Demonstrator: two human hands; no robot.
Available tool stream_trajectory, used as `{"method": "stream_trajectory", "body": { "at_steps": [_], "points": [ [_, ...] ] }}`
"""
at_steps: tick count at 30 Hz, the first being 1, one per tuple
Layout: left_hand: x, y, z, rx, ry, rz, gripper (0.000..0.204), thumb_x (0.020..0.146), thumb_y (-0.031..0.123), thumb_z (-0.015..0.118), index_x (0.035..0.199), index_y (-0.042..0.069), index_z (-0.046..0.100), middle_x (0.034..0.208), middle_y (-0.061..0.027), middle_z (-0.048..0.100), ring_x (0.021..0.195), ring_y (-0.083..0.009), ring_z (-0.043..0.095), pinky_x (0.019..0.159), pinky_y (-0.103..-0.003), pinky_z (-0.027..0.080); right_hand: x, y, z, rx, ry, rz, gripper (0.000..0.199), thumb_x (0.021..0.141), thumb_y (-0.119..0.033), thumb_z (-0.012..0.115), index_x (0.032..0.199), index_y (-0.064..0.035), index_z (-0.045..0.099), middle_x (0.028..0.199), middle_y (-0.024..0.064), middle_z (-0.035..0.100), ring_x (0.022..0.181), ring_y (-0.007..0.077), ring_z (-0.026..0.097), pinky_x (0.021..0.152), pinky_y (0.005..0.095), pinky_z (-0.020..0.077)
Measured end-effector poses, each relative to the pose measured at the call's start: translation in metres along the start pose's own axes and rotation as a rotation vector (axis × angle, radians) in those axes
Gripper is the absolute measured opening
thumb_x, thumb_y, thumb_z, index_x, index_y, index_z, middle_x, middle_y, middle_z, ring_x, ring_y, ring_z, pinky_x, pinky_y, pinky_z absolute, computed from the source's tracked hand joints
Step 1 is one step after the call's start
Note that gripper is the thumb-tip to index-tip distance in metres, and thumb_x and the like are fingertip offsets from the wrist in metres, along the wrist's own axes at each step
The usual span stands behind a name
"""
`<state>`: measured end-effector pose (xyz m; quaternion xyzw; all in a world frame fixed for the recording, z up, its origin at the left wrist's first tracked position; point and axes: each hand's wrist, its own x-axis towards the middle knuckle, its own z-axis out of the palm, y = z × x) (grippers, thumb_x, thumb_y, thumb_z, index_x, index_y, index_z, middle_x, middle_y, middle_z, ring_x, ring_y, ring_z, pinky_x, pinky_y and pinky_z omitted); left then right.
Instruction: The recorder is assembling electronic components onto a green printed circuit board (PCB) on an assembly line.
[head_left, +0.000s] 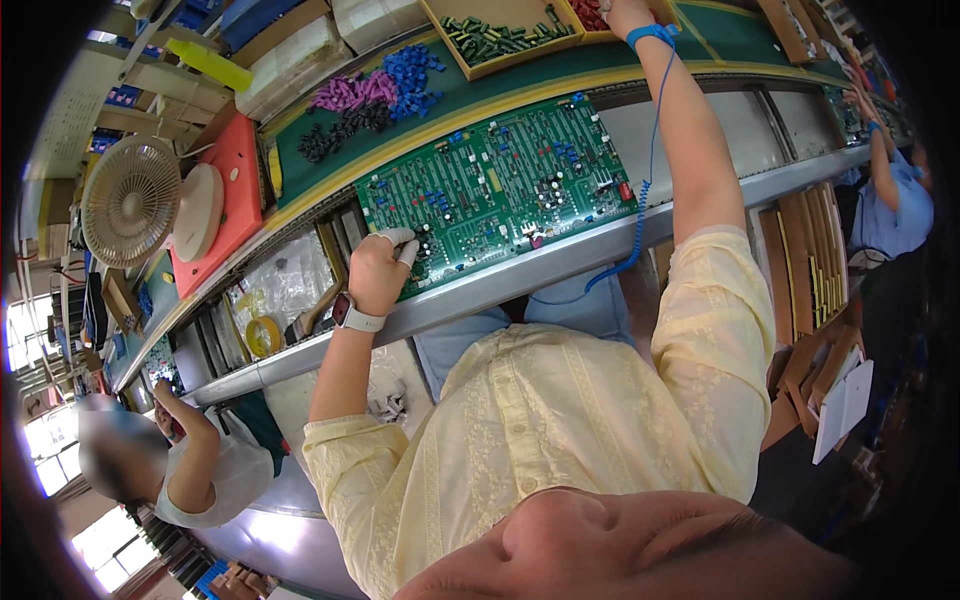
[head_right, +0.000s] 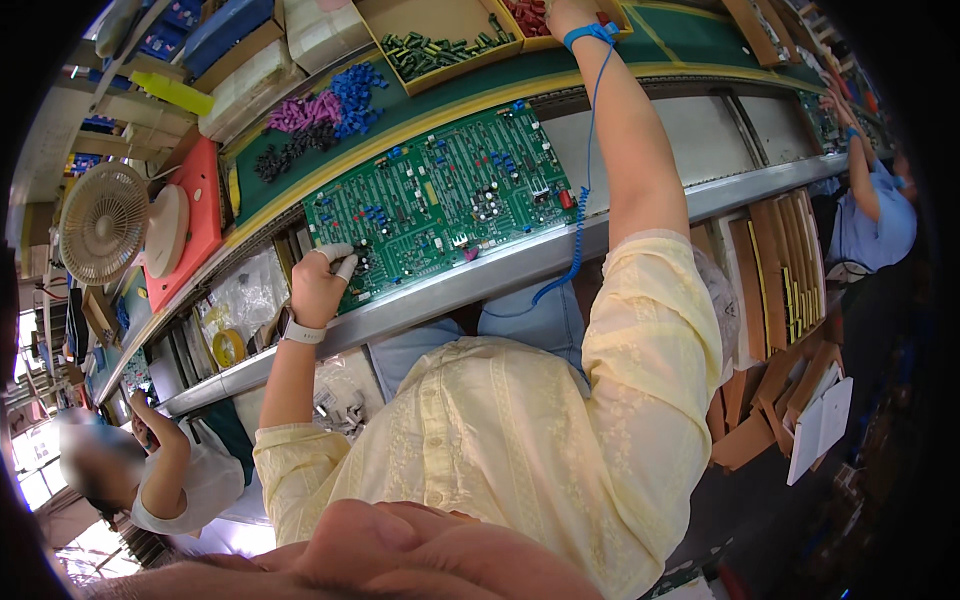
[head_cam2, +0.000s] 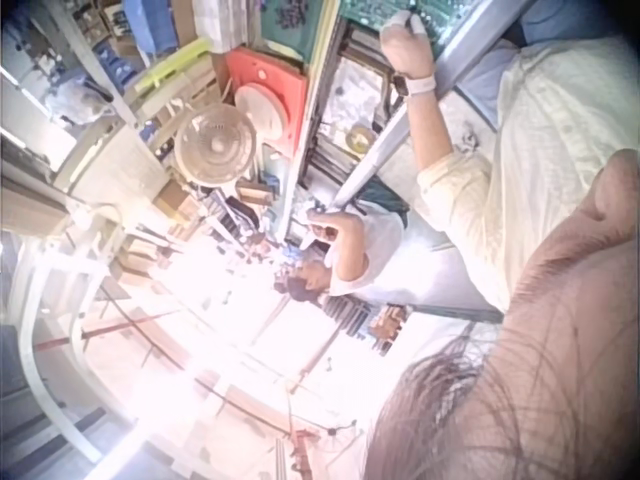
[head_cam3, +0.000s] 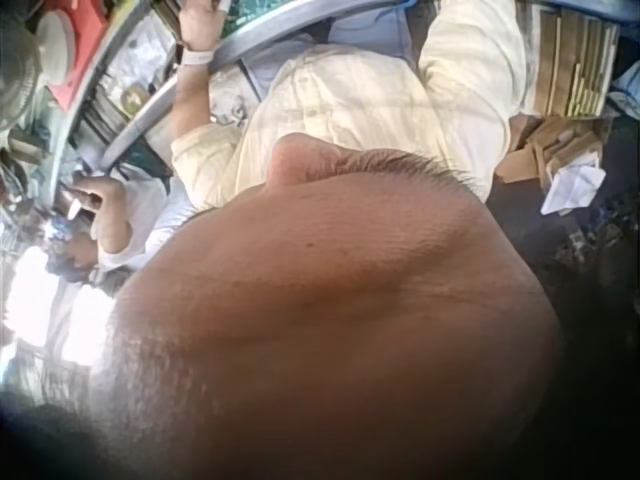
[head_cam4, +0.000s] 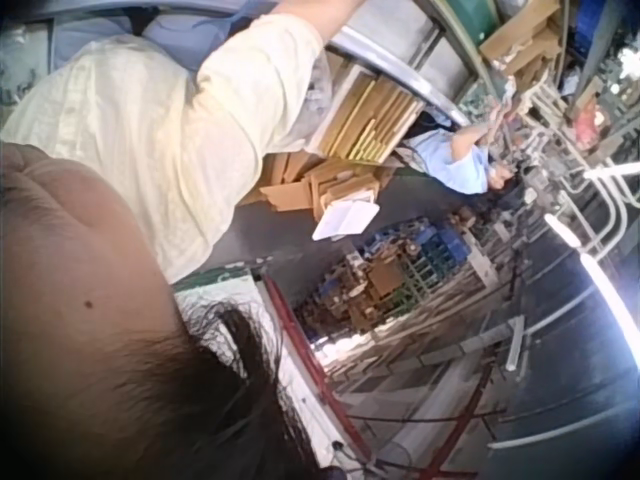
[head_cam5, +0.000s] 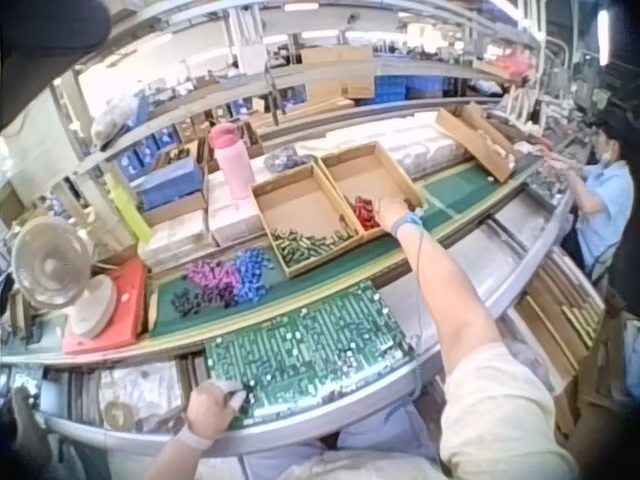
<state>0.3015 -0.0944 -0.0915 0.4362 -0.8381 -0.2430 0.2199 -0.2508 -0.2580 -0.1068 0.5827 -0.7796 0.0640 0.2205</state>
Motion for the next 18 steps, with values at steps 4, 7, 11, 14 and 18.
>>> {"method": "stream_trajectory", "body": {
  "at_steps": [4,7,11,14,18],
  "points": [
    [-0.001,0.001,-0.002,0.001,-0.003,-0.003,0.013,0.072,0.010,0.067,0.083,0.003,0.066,0.081,-0.0138,0.065,0.076,-0.0297,0.061,0.068,-0.036,0.049,0.000,-0.013,-0.011,-0.078,0.076,0.119,0.017,0.077,-0.022,0.054,0.075,-0.0062,0.062,0.071,0.0169,0.063,0.067,0.0354,0.062,0.066,0.0441,0.0495],
    [-0.003,-0.003,-0.001,0.035,0.020,0.016,0.013,0.072,0.010,0.067,0.082,0.003,0.065,0.080,-0.0140,0.064,0.075,-0.0299,0.060,0.068,-0.037,0.049,-0.024,-0.046,-0.061,0.261,0.119,0.084,0.014,0.075,-0.021,0.056,0.075,-0.0080,0.062,0.073,0.0165,0.063,0.069,0.0338,0.062,0.067,0.0425,0.0495],
    [0.001,-0.002,0.001,0.053,0.025,0.078,0.012,0.072,0.010,0.067,0.081,0.003,0.065,0.078,-0.0139,0.064,0.074,-0.0302,0.060,0.067,-0.037,0.049,-0.042,-0.061,-0.092,0.572,0.148,0.061,0.015,0.072,-0.020,0.063,0.078,-0.0066,0.063,0.076,0.0168,0.064,0.076,0.0315,0.063,0.072,0.0404,0.0486],
    [0.002,-0.001,0.001,0.098,0.045,0.167,0.011,0.072,0.010,0.067,0.081,0.004,0.065,0.076,-0.0132,0.063,0.072,-0.0299,0.060,0.066,-0.037,0.049,-0.055,-0.075,-0.093,0.776,0.149,0.000,0.020,0.071,-0.023,0.066,0.081,-0.0059,0.064,0.081,0.0186,0.064,0.081,0.0302,0.063,0.074,0.0394,0.0483],
    [0.001,-0.004,-0.001,0.220,0.029,0.286,0.011,0.072,0.010,0.066,0.082,0.006,0.065,0.069,-0.0112,0.060,0.068,-0.0287,0.057,0.063,-0.038,0.048,-0.089,-0.110,-0.131,0.781,0.036,-0.125,0.021,0.078,-0.022,0.063,0.095,-0.0090,0.064,0.084,0.0135,0.065,0.079,0.0302,0.062,0.071,0.0383,0.0495]
  ]
}}
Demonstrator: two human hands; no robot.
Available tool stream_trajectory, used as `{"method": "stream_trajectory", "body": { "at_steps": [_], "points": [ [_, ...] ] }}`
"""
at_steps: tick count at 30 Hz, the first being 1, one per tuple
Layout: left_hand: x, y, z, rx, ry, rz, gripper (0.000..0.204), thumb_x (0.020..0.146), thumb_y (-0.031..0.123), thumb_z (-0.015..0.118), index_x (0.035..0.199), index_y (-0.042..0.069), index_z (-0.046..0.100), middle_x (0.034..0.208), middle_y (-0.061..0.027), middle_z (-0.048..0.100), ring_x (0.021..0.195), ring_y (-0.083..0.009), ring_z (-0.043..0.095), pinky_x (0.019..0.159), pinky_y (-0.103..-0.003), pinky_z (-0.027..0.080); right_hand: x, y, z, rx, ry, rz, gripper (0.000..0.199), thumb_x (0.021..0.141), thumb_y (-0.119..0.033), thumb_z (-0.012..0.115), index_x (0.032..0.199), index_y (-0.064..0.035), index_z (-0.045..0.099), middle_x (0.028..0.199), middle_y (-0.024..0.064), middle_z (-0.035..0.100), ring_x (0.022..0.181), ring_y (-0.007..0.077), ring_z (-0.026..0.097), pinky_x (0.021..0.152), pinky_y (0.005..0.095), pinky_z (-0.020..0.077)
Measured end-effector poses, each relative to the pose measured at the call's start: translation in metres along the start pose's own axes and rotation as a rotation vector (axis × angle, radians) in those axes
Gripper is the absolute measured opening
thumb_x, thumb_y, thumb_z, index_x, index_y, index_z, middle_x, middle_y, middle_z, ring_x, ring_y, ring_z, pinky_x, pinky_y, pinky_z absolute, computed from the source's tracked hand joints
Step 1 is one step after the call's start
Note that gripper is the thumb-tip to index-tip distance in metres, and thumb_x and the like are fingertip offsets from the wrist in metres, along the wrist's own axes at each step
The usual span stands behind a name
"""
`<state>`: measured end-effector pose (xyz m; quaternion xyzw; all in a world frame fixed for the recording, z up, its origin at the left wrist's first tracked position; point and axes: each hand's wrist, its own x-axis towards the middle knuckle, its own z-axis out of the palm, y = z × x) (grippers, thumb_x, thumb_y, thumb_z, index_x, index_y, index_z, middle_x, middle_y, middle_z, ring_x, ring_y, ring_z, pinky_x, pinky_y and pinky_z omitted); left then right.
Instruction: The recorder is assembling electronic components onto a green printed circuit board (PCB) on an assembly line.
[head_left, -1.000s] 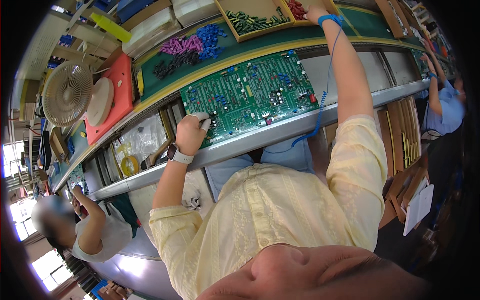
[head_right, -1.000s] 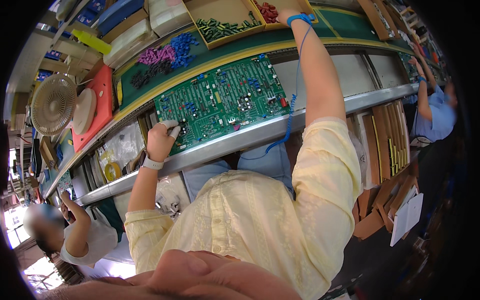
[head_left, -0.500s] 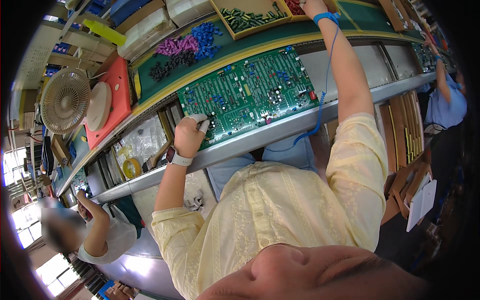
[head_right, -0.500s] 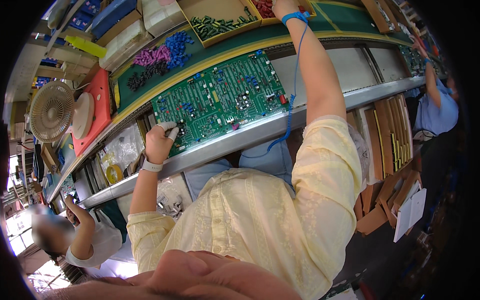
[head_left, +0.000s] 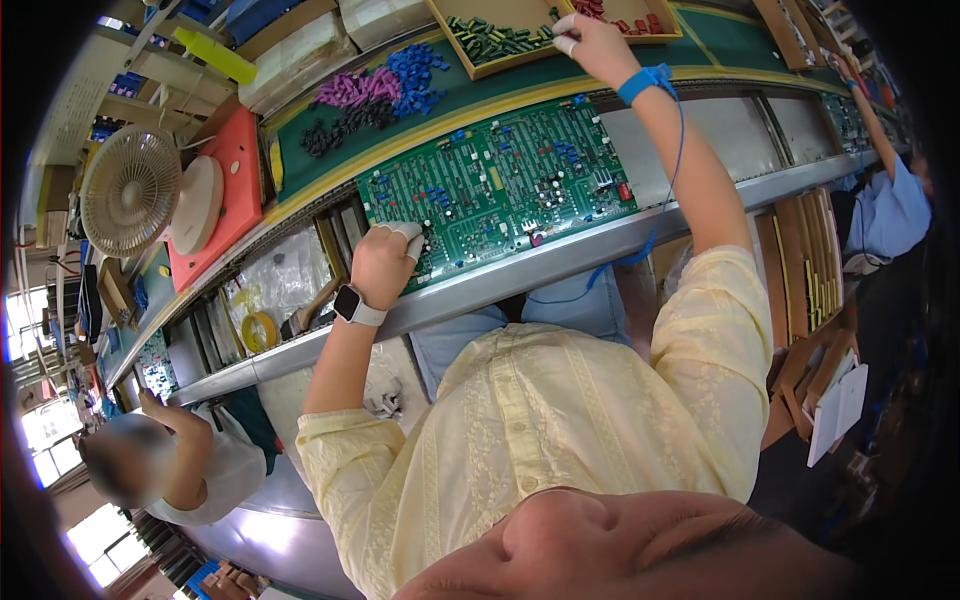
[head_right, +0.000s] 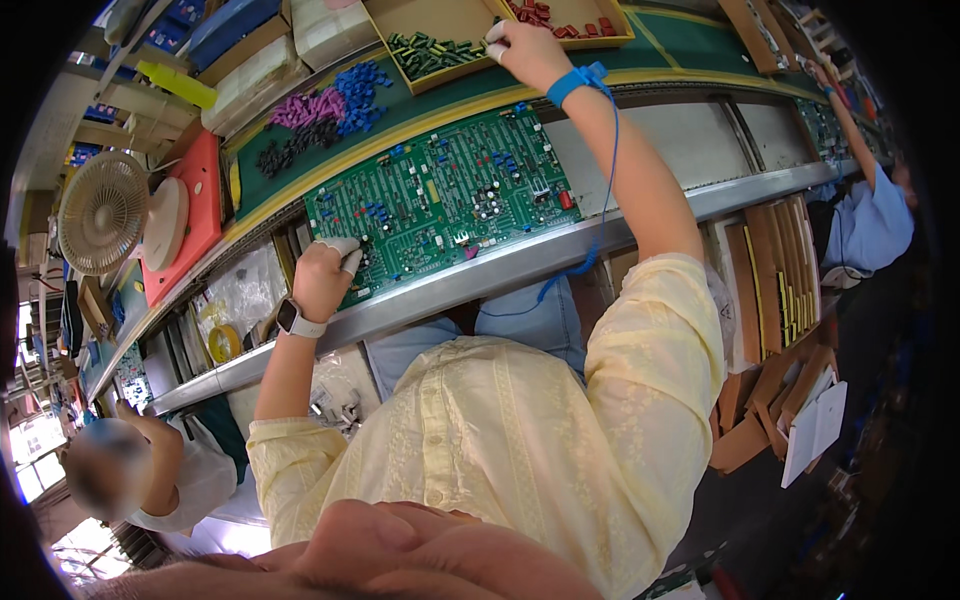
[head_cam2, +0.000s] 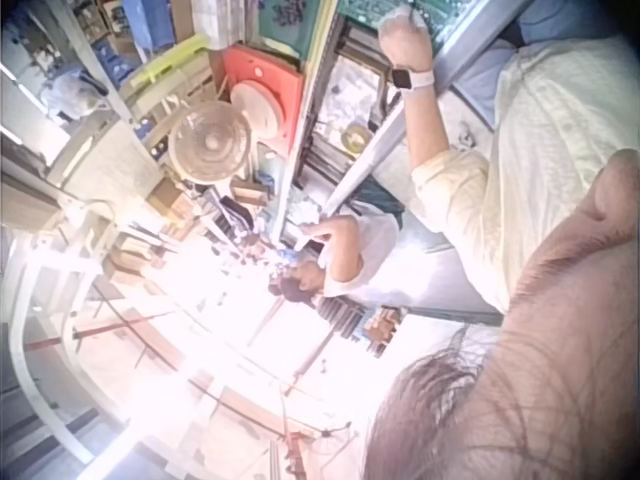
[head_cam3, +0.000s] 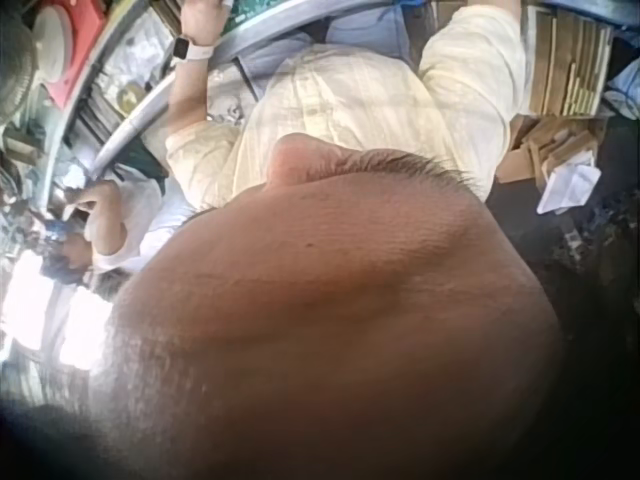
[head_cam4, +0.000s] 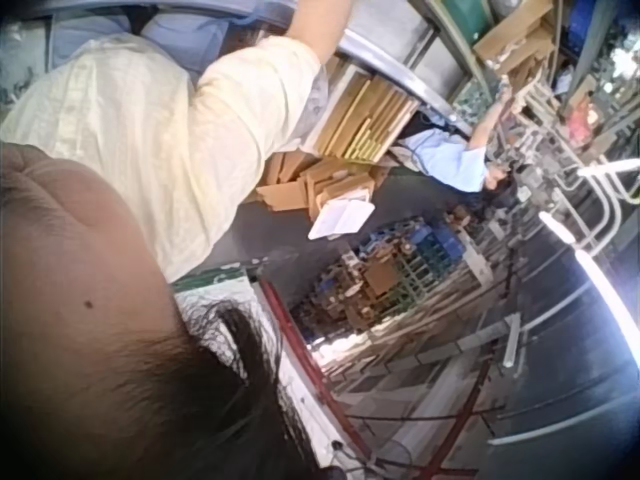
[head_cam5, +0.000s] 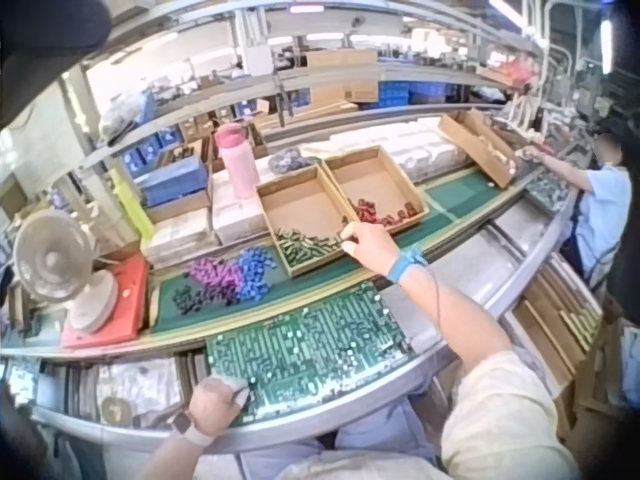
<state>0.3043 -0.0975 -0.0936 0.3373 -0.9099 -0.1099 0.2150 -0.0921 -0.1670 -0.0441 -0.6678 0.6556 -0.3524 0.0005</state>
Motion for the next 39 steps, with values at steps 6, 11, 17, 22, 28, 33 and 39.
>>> {"method": "stream_trajectory", "body": {
  "at_steps": [6,11,17,22,28,33,39],
  "points": [
    [0.001,-0.002,0.002,0.004,-0.015,0.045,0.013,0.073,0.012,0.065,0.085,0.008,0.066,0.066,-0.0100,0.059,0.068,-0.0277,0.056,0.061,-0.038,0.047,-0.038,-0.054,0.001,0.208,-0.183,0.006,0.022,0.078,-0.017,0.063,0.096,-0.0039,0.063,0.085,0.0141,0.065,0.078,0.0280,0.062,0.070,0.0345,0.0491],
    [0.016,-0.002,-0.015,0.052,-0.059,0.018,0.017,0.077,0.021,0.062,0.087,0.009,0.068,0.066,-0.0120,0.060,0.064,-0.0282,0.059,0.058,-0.039,0.048,-0.064,-0.080,-0.003,0.290,-0.318,-0.038,0.023,0.080,-0.005,0.060,0.103,-0.0034,0.060,0.091,0.0100,0.062,0.076,0.0171,0.060,0.068,0.0286,0.0478],
    [0.109,-0.100,-0.032,0.083,0.072,-0.266,0.022,0.079,0.024,0.057,0.092,0.009,0.067,0.091,-0.0158,0.064,0.082,-0.0323,0.062,0.074,-0.040,0.049,-0.104,-0.126,-0.008,0.408,-0.520,-0.230,0.028,0.077,-0.003,0.058,0.105,-0.0060,0.058,0.089,0.0108,0.060,0.085,0.0263,0.058,0.076,0.0336,0.0465],
    [0.162,-0.150,-0.020,0.266,-0.028,-0.540,0.029,0.085,0.023,0.051,0.112,0.012,0.060,0.105,-0.0161,0.061,0.097,-0.0317,0.058,0.083,-0.041,0.047,-0.123,-0.155,-0.011,0.382,-0.575,-0.162,0.024,0.074,-0.007,0.060,0.098,-0.0057,0.058,0.088,0.0143,0.060,0.080,0.0298,0.059,0.070,0.0353,0.0482],
    [0.187,-0.171,-0.010,0.343,-0.238,-0.562,0.029,0.082,0.018,0.059,0.111,0.012,0.060,0.114,-0.0151,0.057,0.104,-0.0302,0.055,0.090,-0.040,0.046,-0.129,-0.147,0.000,0.260,-0.628,-0.159,0.022,0.070,-0.009,0.063,0.091,-0.0050,0.059,0.081,0.0121,0.060,0.075,0.0293,0.059,0.068,0.0384,0.0461],
    [0.189,-0.174,-0.011,0.386,-0.243,-0.437,0.026,0.083,0.013,0.058,0.108,0.006,0.059,0.110,-0.0181,0.058,0.103,-0.0304,0.056,0.087,-0.039,0.048,-0.134,-0.148,0.009,0.097,-0.498,-0.366,0.016,0.067,-0.015,0.064,0.081,-0.0080,0.061,0.075,0.0087,0.057,0.076,0.0255,0.055,0.071,0.0373,0.0412],
    [0.183,-0.190,0.001,0.414,-0.137,-0.443,0.027,0.085,0.016,0.052,0.108,0.007,0.060,0.110,-0.0207,0.057,0.102,-0.0330,0.055,0.088,-0.040,0.045,-0.135,-0.151,0.020,-0.052,-0.553,-0.397,0.018,0.064,-0.014,0.067,0.079,-0.0071,0.063,0.076,0.0083,0.055,0.076,0.0258,0.054,0.073,0.0361,0.0398]
  ]
}}
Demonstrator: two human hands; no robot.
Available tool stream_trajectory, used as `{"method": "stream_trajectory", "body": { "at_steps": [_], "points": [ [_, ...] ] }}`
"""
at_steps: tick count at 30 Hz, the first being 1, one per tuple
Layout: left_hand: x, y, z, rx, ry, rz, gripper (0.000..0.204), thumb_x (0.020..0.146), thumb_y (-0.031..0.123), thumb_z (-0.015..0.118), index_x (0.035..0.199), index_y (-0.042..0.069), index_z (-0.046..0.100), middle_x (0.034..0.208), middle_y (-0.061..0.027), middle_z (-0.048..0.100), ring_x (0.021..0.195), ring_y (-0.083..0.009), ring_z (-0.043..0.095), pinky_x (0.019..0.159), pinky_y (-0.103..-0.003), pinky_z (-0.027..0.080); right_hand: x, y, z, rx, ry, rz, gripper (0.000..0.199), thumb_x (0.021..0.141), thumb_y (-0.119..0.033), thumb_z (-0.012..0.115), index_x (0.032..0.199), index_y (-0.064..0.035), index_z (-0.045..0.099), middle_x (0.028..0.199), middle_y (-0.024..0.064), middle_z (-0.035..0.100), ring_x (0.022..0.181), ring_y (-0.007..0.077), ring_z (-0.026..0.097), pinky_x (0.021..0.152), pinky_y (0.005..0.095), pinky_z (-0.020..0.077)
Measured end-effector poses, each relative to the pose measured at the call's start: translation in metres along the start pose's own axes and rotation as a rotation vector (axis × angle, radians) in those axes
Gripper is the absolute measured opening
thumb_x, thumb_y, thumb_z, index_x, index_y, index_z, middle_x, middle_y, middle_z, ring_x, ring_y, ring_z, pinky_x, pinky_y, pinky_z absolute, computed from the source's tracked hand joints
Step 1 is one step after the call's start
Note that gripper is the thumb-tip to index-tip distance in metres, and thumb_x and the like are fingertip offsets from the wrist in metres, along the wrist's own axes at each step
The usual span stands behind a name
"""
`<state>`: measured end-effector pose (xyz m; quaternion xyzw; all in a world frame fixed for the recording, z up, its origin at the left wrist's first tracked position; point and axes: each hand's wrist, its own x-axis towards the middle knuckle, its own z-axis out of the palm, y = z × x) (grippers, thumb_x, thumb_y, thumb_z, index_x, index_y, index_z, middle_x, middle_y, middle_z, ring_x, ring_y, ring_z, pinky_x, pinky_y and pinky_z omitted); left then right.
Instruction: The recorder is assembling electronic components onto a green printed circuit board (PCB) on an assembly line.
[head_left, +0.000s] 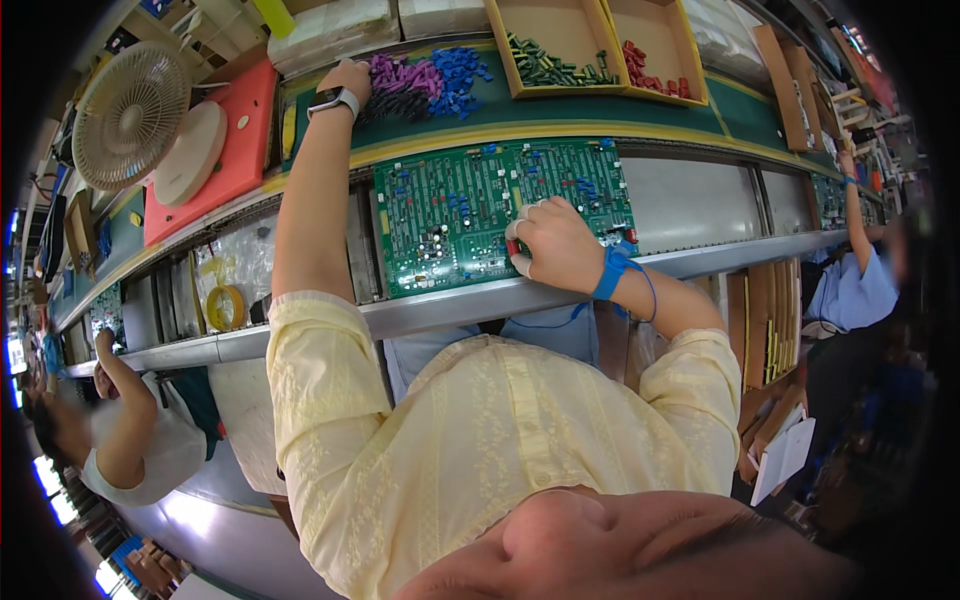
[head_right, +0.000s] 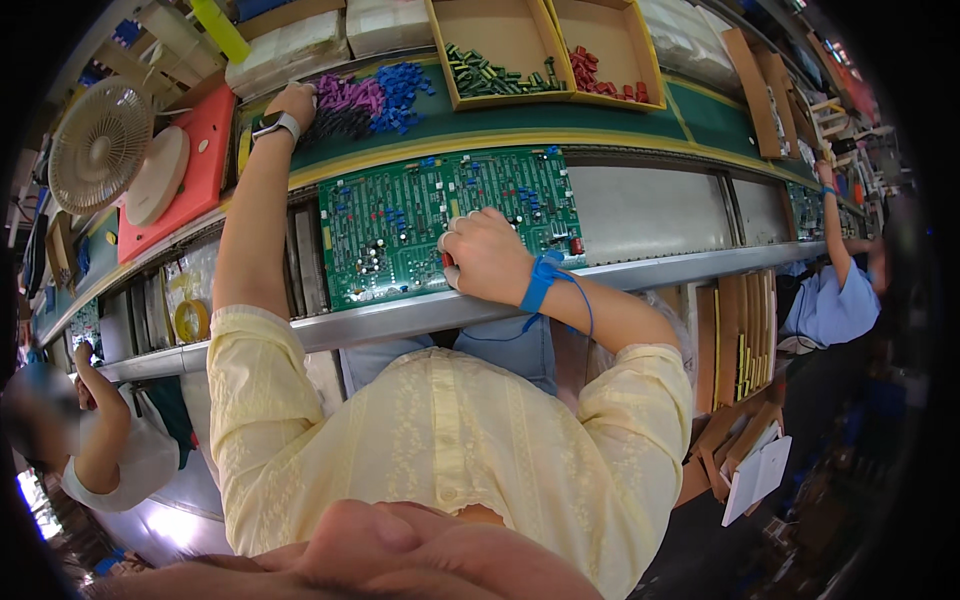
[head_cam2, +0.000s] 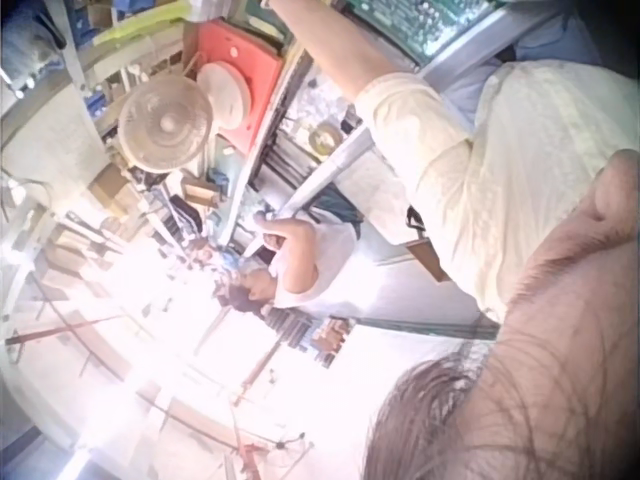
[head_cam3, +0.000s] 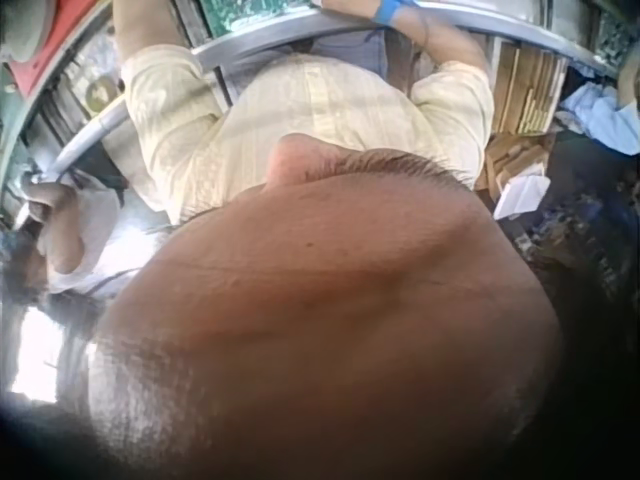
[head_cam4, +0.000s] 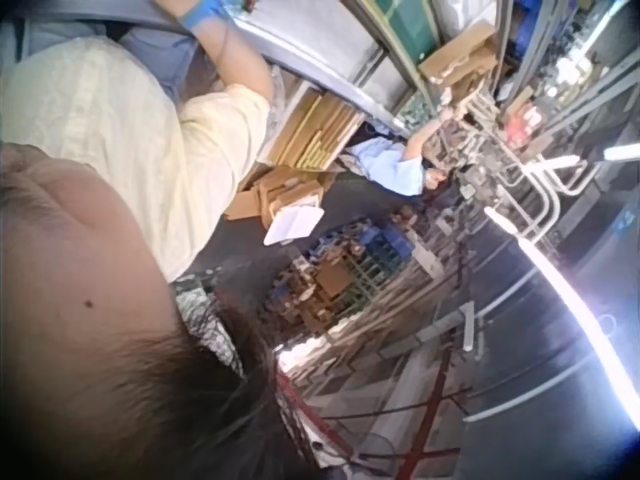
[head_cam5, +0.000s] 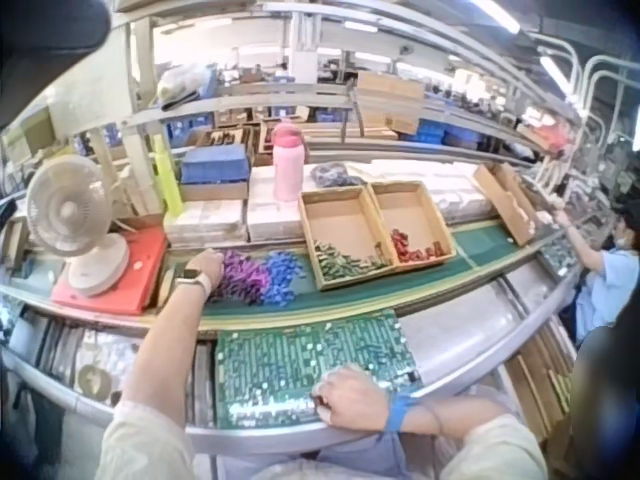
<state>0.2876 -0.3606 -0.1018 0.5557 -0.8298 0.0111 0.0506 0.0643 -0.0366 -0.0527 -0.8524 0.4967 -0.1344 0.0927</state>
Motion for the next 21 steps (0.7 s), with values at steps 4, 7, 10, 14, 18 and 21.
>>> {"method": "stream_trajectory", "body": {
  "at_steps": [4,7,10,14,18,21],
  "points": [
    [-0.015,0.007,-0.019,-0.046,0.108,-0.016,0.028,0.087,0.017,0.043,0.105,0.004,0.059,0.100,-0.0226,0.060,0.093,-0.0333,0.059,0.081,-0.042,0.050,0.000,0.000,0.001,-0.059,-0.031,0.012,0.019,0.063,-0.015,0.067,0.080,-0.0062,0.064,0.077,0.0088,0.055,0.075,0.0264,0.054,0.073,0.0369,0.0395],
    [-0.033,0.007,-0.036,-0.192,0.199,-0.070,0.028,0.086,0.019,0.045,0.106,0.006,0.060,0.092,-0.0218,0.063,0.085,-0.0345,0.061,0.077,-0.042,0.050,0.000,0.000,0.005,-0.063,-0.055,0.010,0.019,0.062,-0.014,0.067,0.080,-0.0060,0.064,0.076,0.0089,0.055,0.075,0.0265,0.054,0.073,0.0373,0.0396],
    [-0.061,0.014,-0.045,-0.402,0.331,-0.033,0.027,0.085,0.020,0.048,0.105,0.009,0.061,0.085,-0.0192,0.064,0.080,-0.0337,0.062,0.072,-0.041,0.050,-0.001,0.000,0.007,-0.079,-0.043,-0.002,0.020,0.063,-0.015,0.067,0.080,-0.0058,0.063,0.076,0.0090,0.055,0.076,0.0267,0.054,0.074,0.0374,0.0396],
    [-0.128,0.023,-0.046,-0.893,0.299,0.094,0.021,0.083,0.016,0.058,0.102,0.010,0.063,0.079,-0.0128,0.065,0.071,-0.0206,0.064,0.067,-0.030,0.049,0.000,-0.002,0.010,-0.099,-0.050,0.007,0.020,0.063,-0.015,0.067,0.080,-0.0056,0.063,0.077,0.0092,0.055,0.077,0.0269,0.054,0.075,0.0374,0.0396],
    [-0.216,0.038,-0.057,-0.926,0.068,0.169,0.018,0.080,0.011,0.061,0.097,0.005,0.063,0.083,-0.0084,0.066,0.072,-0.0143,0.062,0.067,-0.026,0.049,-0.002,0.002,0.010,-0.123,-0.030,-0.042,0.020,0.063,-0.015,0.066,0.081,-0.0053,0.063,0.077,0.0094,0.055,0.077,0.0268,0.054,0.076,0.0374,0.0395],
    [-0.261,0.045,-0.056,-0.835,-0.021,0.181,0.015,0.078,0.010,0.062,0.093,0.008,0.063,0.076,-0.0134,0.063,0.064,-0.0231,0.063,0.060,-0.030,0.049,0.000,0.006,0.010,-0.103,-0.057,-0.047,0.020,0.063,-0.015,0.066,0.080,-0.0048,0.062,0.077,0.0095,0.055,0.077,0.0267,0.054,0.077,0.0372,0.0396]
  ]
}}
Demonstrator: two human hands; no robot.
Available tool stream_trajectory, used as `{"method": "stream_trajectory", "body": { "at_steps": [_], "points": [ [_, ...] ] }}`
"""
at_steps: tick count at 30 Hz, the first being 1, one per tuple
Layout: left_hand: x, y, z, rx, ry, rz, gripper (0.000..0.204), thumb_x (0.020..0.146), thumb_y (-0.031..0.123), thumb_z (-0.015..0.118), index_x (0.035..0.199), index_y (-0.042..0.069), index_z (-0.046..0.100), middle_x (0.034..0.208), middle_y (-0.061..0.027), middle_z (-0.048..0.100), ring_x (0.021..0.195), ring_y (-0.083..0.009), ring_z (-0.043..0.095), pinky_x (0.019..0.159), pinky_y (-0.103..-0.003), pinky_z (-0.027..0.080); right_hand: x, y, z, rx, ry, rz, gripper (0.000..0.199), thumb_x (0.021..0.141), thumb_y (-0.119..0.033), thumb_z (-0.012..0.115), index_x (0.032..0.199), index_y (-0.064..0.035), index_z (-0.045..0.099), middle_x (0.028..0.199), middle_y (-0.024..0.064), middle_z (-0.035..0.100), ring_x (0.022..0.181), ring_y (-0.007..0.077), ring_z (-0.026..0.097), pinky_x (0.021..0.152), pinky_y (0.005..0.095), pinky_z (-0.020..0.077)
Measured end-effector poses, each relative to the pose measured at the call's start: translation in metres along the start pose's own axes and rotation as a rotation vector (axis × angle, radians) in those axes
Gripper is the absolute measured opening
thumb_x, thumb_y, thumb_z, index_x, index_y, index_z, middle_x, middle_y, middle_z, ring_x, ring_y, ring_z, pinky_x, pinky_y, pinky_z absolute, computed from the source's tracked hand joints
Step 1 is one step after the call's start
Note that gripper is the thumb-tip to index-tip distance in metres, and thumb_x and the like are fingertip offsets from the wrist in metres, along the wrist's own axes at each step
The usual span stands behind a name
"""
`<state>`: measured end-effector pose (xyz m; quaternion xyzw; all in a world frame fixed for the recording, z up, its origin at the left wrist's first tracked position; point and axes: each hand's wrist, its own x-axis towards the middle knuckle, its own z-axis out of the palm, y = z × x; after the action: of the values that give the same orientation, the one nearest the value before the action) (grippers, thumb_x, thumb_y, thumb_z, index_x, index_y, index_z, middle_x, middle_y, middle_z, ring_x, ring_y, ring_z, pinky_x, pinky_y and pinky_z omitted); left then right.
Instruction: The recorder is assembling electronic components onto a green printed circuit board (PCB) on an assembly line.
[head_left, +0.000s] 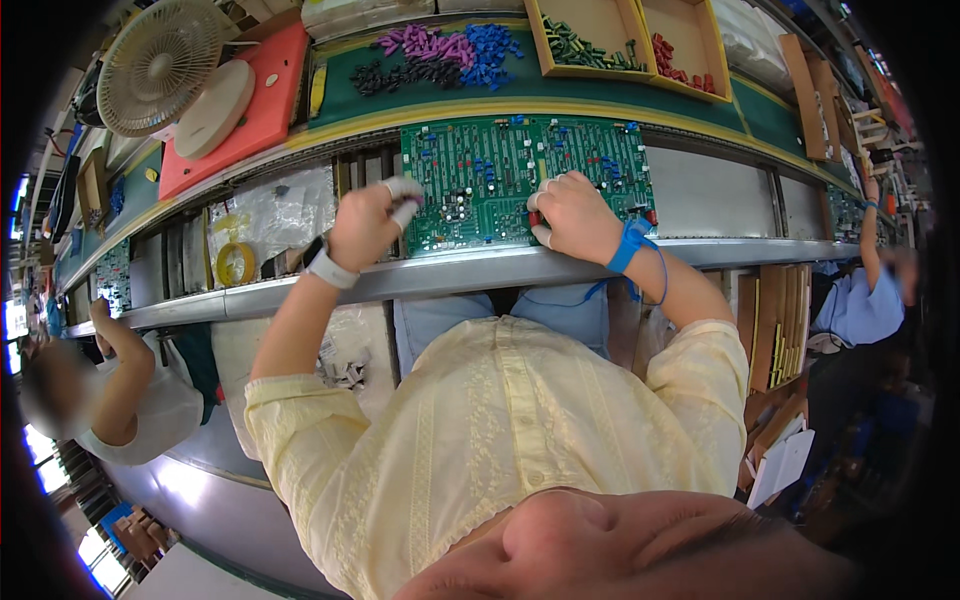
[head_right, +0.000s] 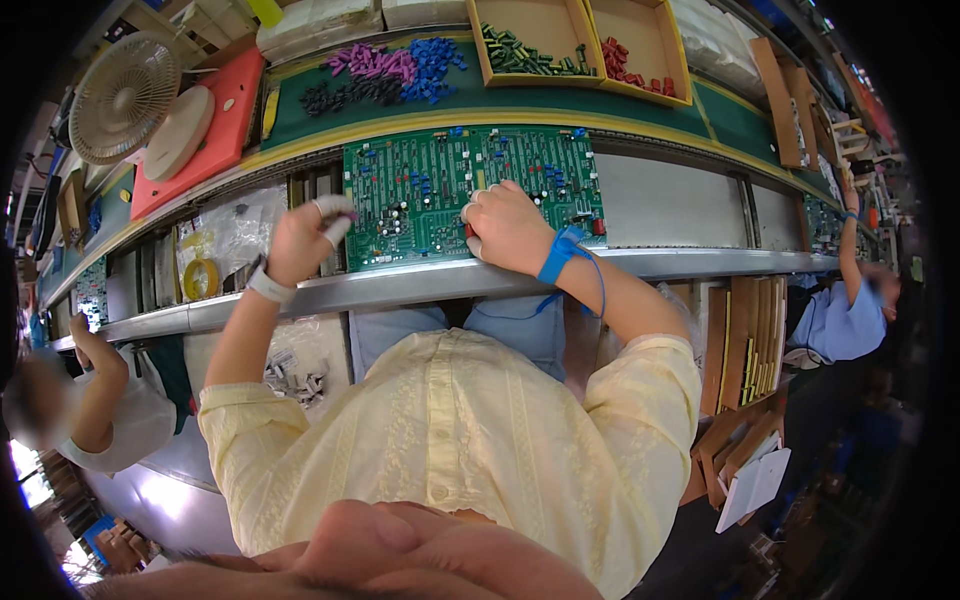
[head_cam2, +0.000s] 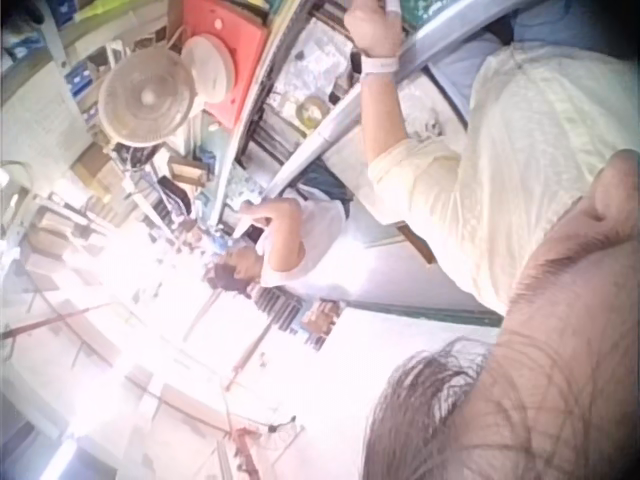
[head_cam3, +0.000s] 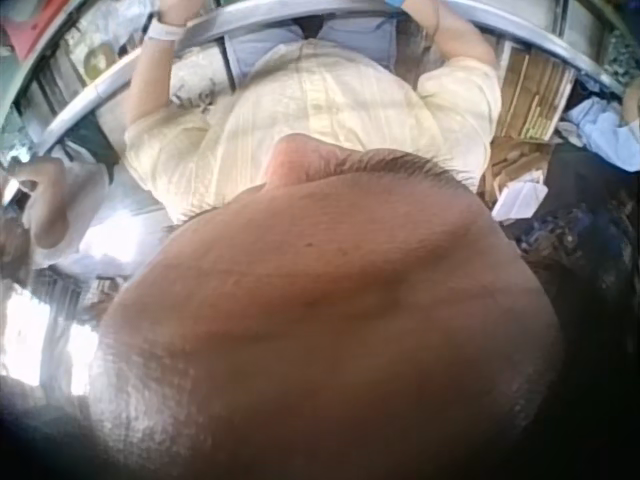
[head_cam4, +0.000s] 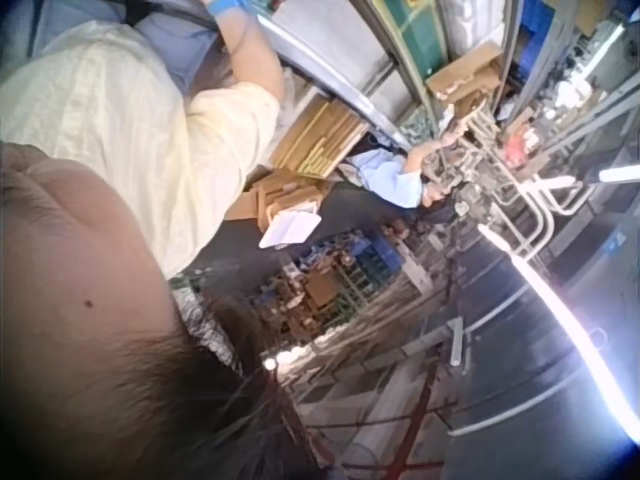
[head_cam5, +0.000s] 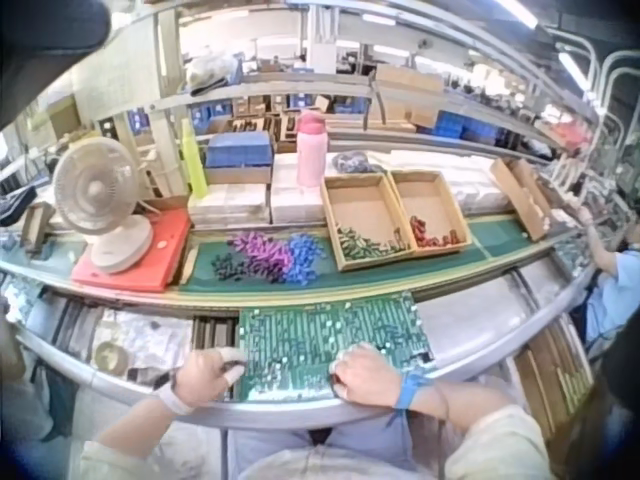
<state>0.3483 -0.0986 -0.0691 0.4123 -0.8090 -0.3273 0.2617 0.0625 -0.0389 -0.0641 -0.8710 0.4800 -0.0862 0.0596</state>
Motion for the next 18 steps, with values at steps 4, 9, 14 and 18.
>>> {"method": "stream_trajectory", "body": {
  "at_steps": [4,9,14,18],
  "points": [
    [-0.029,-0.006,0.013,0.044,-0.057,0.006,0.019,0.078,0.006,0.063,0.097,0.003,0.062,0.082,-0.0114,0.065,0.067,-0.0187,0.062,0.062,-0.027,0.049,0.000,0.001,0.005,-0.007,-0.028,-0.019,0.022,0.063,-0.015,0.066,0.082,-0.0037,0.063,0.078,0.0097,0.057,0.079,0.0265,0.054,0.079,0.0374,0.0393],
    [-0.030,-0.007,0.017,0.099,-0.105,0.101,0.018,0.076,0.006,0.064,0.093,0.004,0.063,0.083,-0.0140,0.064,0.074,-0.0271,0.062,0.067,-0.032,0.049,-0.007,-0.007,-0.004,-0.034,0.052,-0.018,0.030,0.067,-0.017,0.067,0.093,-0.0038,0.061,0.079,0.0104,0.057,0.080,0.0278,0.055,0.077,0.0383,0.0399],
    [-0.029,-0.005,0.017,0.154,-0.115,0.173,0.015,0.074,0.008,0.065,0.089,0.004,0.065,0.082,-0.0147,0.063,0.075,-0.0294,0.060,0.068,-0.035,0.048,-0.098,0.020,-0.052,0.522,0.068,0.313,0.026,0.073,-0.018,0.069,0.091,-0.0035,0.059,0.085,0.0085,0.060,0.079,0.0212,0.057,0.072,0.0325,0.0450],
    [-0.033,-0.008,0.016,0.179,-0.104,0.212,0.015,0.074,0.008,0.065,0.088,0.004,0.065,0.082,-0.0143,0.063,0.076,-0.0295,0.060,0.068,-0.035,0.048,-0.250,0.095,-0.033,1.025,-0.299,0.711,0.021,0.079,-0.019,0.062,0.094,-0.0049,0.060,0.089,0.0071,0.063,0.079,0.0218,0.060,0.077,0.0319,0.0478]
  ]
}}
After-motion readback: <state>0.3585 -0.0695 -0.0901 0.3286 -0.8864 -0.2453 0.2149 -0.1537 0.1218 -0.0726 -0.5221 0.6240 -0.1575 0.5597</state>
